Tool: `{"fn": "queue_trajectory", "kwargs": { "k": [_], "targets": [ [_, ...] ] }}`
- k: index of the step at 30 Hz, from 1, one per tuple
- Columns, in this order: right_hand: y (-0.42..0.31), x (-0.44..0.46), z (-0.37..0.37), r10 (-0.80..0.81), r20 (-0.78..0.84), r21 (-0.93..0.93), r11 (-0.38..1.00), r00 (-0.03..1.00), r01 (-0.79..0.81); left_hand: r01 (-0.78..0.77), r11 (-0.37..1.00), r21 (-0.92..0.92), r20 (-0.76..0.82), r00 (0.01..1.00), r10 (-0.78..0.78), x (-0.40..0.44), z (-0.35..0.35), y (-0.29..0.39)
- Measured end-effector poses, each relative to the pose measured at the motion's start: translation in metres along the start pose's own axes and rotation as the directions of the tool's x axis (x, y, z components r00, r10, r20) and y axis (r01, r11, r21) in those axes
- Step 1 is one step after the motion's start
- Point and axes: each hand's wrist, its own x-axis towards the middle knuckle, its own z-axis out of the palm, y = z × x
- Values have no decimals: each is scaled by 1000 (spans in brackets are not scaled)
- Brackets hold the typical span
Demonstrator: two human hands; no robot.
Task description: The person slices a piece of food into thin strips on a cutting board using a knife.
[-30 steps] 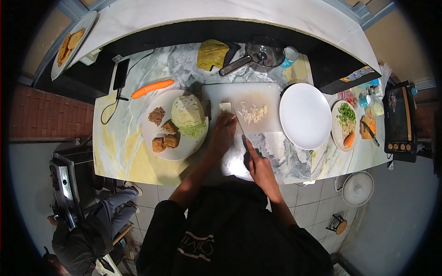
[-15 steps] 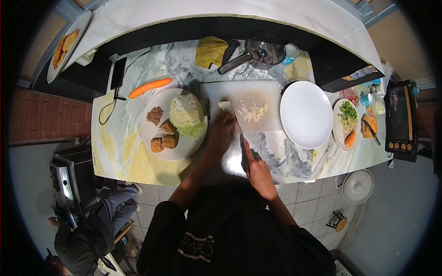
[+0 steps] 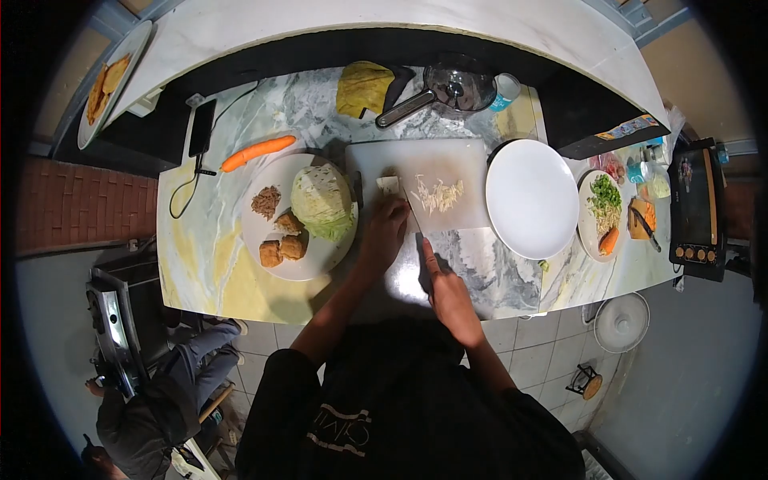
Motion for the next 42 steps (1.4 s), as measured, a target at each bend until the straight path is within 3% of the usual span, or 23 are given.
{"fn": "queue_trajectory", "kwargs": {
  "k": [2,5,9,14,17,24,29,33,35,42],
  "targets": [
    [-3,6,-8,154,142,-72,987,978,-145,11,999,-30,7,1000,-11,0,-1,0],
    [-1,6,-8,92,51,-186,979,994,-81,-7,1000,16,-12,1000,7,-1,0,-1],
    [6,1,-10,136,93,-201,973,986,-115,-25,999,30,-14,1000,25,-1,3,-5],
    [5,-3,-16,103,34,10,995,994,-103,-27,1000,14,-25,999,27,-3,9,-12],
    [5,-4,-13,74,41,35,997,996,-75,-14,1000,4,-35,999,14,-4,8,-10],
    [1,-5,-9,86,55,61,994,995,-90,-6,1000,16,-24,1000,7,-3,3,-4],
    [6,-8,0,-3,-57,69,998,998,7,-16,997,75,-19,1000,17,-4,3,-5],
    [0,-7,-3,22,-27,75,997,999,-20,-39,995,87,-16,999,40,-2,1,-6],
    [-5,-7,-8,76,70,58,995,995,-80,-23,995,95,-31,999,26,-3,1,-3],
    [-3,-8,-4,55,73,13,998,996,-56,-21,998,53,-27,999,23,-3,3,-7]
  ]
}}
